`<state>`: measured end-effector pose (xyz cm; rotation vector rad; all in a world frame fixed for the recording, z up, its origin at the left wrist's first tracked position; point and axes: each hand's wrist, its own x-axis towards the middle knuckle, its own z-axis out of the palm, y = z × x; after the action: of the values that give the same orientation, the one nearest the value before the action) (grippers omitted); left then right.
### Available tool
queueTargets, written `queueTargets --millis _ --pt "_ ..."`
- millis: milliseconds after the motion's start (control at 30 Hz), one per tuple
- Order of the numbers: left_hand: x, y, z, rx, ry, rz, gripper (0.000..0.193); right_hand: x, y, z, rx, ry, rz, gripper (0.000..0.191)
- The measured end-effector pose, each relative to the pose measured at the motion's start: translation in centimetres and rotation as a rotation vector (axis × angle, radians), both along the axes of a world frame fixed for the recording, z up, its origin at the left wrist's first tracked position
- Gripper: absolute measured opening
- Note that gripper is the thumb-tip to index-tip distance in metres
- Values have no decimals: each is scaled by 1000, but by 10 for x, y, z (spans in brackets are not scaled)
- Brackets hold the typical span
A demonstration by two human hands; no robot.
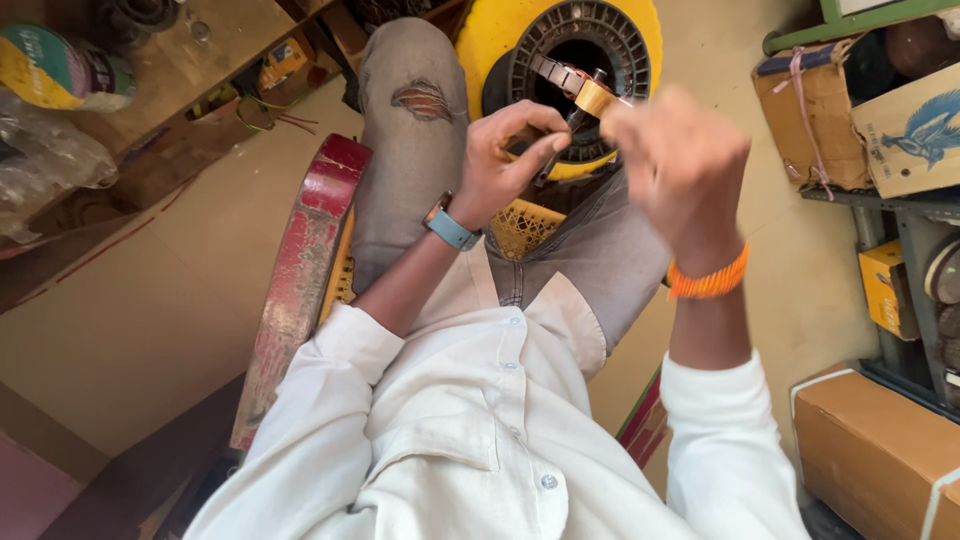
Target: The person sits in a workshop and works on a small wooden block held in a clamp on a yellow wheel stand. They repeatedly run a small file along the edge of the block, reposition the block in the clamp, and continue filing, turning the piece to work different sides.
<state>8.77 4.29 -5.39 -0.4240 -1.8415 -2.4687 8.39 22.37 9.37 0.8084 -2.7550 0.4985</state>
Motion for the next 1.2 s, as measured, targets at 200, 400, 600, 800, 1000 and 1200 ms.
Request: queueTargets --millis 200,400,600,800,1000,1200 --pt "-2 28 -4 294 -367 68 16 -62 9 -26 -335 -374 13 4" --pt "-3 35 -3 133 -361 143 13 -63 40 -62 -540 -583 -154 8" --pt "-9 44 16 -316 -363 358 20 -63 70 -107 -716 -620 -307 9" --pt "-24 12 35 -584 484 495 54 -44 79 -100 -820 -720 -510 10" --pt "-55 -21 31 -693 582 45 80 -18 74 -41 -869 -791 -476 9" --pt "-55 -18 26 -691 573 72 89 1 37 -3 -797 -825 -340 9"
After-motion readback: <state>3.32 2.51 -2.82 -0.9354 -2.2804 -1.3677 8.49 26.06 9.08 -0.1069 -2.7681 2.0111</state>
